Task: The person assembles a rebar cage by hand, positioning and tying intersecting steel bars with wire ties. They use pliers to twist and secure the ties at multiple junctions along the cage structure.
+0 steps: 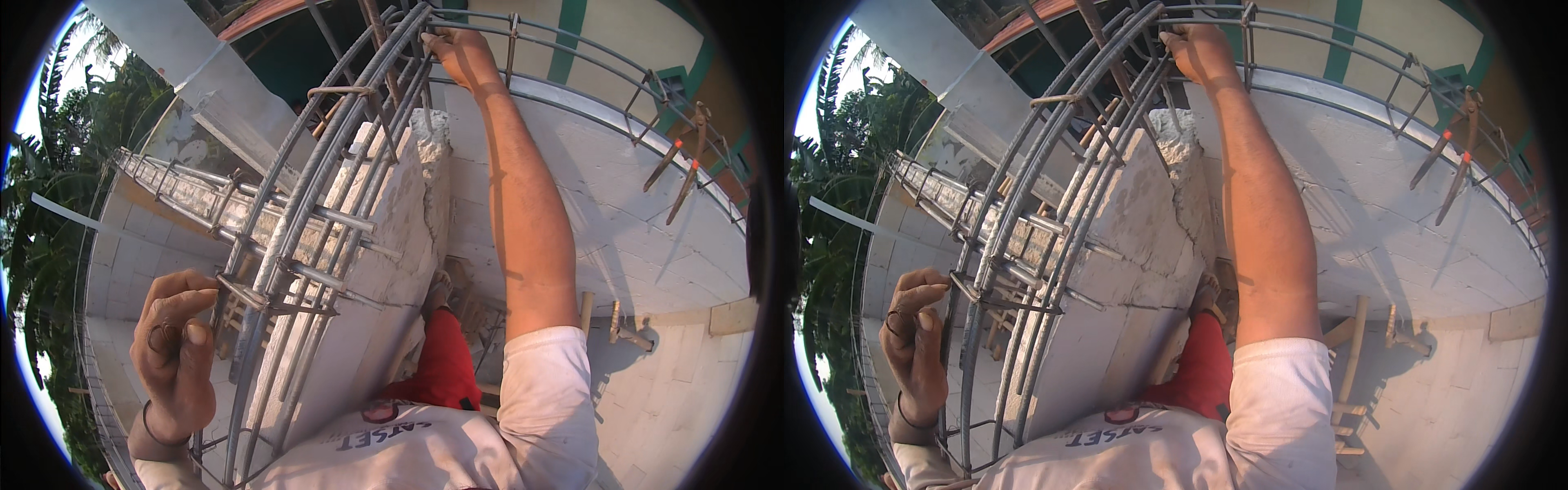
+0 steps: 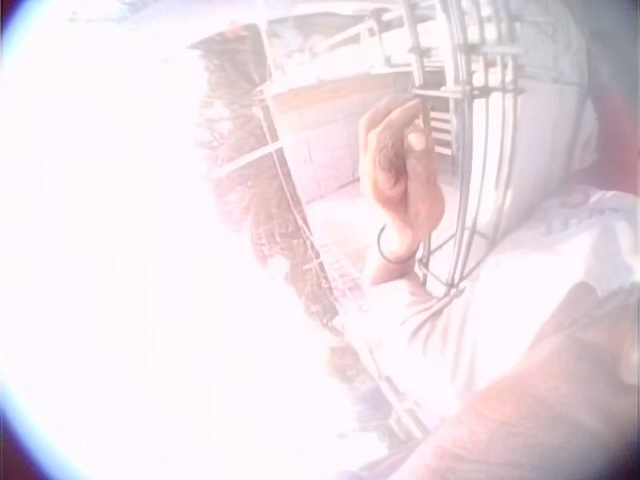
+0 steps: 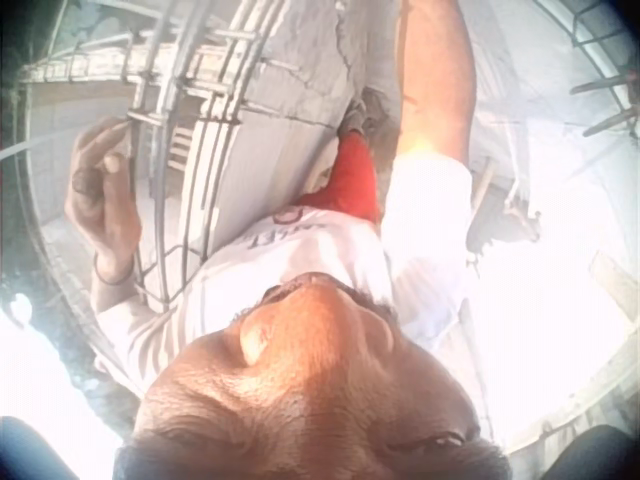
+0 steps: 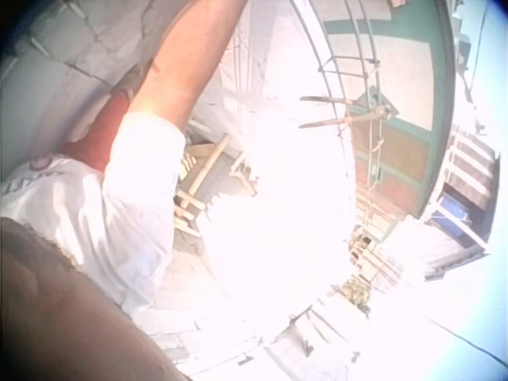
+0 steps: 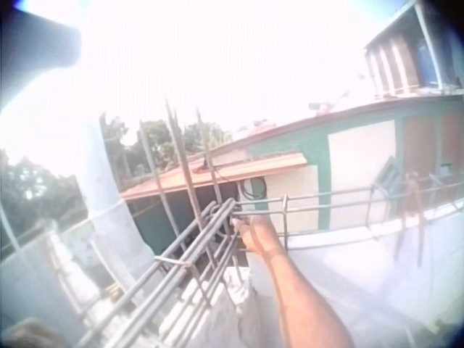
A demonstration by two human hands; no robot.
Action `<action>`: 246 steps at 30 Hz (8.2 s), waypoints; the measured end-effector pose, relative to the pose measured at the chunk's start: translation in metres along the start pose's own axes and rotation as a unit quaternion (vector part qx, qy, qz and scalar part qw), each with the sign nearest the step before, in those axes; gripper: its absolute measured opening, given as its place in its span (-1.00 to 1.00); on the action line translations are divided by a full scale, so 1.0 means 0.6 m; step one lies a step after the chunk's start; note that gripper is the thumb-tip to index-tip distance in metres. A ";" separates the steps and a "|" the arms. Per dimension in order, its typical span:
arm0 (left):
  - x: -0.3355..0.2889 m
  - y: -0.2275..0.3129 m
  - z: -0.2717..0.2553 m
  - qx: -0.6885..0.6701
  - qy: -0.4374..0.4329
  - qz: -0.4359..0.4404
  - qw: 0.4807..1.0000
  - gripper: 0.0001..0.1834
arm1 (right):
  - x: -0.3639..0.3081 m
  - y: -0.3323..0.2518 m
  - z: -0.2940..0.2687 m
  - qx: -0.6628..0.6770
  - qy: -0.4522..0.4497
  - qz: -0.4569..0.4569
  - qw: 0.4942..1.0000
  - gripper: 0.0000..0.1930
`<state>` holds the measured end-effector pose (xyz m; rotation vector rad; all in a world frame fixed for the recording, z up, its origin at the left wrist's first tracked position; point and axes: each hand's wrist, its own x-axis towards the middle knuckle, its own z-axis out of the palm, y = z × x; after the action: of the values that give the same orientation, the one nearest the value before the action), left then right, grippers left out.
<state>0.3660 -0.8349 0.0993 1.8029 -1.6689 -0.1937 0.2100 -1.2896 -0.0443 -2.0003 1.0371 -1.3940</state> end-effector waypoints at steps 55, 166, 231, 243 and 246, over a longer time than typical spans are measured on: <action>-0.004 -0.006 0.019 0.014 0.059 -0.073 0.995 -0.67 | 0.000 0.007 0.004 -0.042 0.094 -0.059 0.993 -0.77; 0.043 0.001 0.016 0.133 -0.055 0.156 0.977 -0.71 | 0.021 0.020 0.035 0.431 -0.080 0.062 0.897 -0.69; 0.036 -0.037 0.016 -0.036 -0.024 -0.228 0.973 -0.23 | -0.112 -0.004 -0.324 -0.332 -0.156 0.104 0.925 -0.20; 0.009 -0.043 0.009 -0.071 0.008 -0.287 0.955 -0.17 | -0.111 0.043 -0.319 -0.333 -0.093 -0.079 0.935 -0.34; 0.027 -0.032 0.019 -0.083 -0.008 -0.283 0.955 -0.16 | -0.104 0.041 -0.319 -0.324 -0.083 -0.089 0.938 -0.31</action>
<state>0.3790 -0.8549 0.0851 2.1051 -1.0657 -0.5788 0.0121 -1.2480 -0.0287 -2.6836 1.3895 -1.0094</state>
